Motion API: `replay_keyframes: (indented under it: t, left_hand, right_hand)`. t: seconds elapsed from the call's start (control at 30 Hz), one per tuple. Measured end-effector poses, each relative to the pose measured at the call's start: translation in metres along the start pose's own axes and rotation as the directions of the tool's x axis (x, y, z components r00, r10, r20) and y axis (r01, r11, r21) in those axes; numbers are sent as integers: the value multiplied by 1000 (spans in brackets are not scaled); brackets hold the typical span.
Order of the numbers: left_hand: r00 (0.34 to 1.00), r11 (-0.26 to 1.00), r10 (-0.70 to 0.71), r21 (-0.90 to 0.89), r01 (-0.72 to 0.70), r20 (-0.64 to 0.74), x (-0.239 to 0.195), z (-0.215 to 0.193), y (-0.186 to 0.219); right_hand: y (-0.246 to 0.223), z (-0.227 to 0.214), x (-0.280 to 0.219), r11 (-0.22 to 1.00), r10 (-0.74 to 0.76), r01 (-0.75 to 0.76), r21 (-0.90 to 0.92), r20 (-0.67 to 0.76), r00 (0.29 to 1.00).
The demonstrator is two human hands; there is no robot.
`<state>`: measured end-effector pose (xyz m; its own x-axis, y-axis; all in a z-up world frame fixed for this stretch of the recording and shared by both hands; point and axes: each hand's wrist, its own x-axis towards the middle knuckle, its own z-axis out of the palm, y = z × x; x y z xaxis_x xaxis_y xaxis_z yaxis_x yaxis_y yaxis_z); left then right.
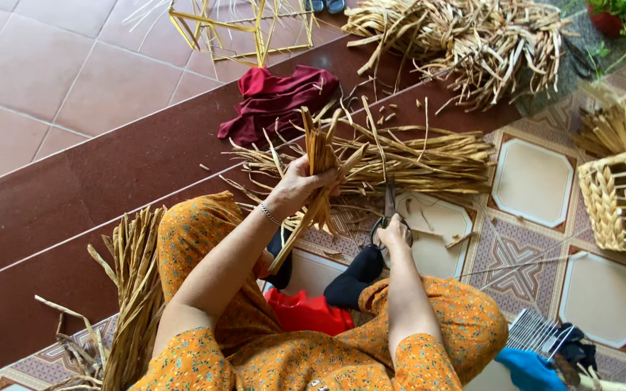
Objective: The person sits on a small red stool and uses shears to trim bundles of dried plant stalks. They repeatedly gather stalks, cut them to length, and place the trimmed pieces into a woven basket nearby.
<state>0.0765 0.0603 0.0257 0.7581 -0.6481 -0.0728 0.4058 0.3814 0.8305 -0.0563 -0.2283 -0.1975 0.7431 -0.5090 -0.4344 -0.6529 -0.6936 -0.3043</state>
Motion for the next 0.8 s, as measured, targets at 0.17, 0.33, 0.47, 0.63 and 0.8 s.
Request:
replay_keyframes:
  t: [0.17, 0.33, 0.47, 0.63, 0.8]
  left_hand:
    - [996, 996, -67, 67, 64, 50, 2, -9, -6]
    - [999, 997, -48, -53, 47, -7, -4, 9, -6]
    - [998, 994, 40, -101, -45, -47, -6, 25, 3]
    - [995, 995, 96, -27, -96, -24, -7, 35, 15]
    - [997, 998, 48, 24, -50, 52, -9, 39, 21]
  right_hand:
    - [-70, -68, -4, 872, -276, 187, 452, 139, 951]
    - [-142, -139, -77, 275, -718, 365, 890, -63, 694]
    - [-186, -169, -118, 447, -631, 417, 791, -51, 774]
    - [-192, -174, -130, 390, -590, 370, 843, -79, 804]
    - [-182, -180, -129, 281, -518, 507, 815, -316, 795]
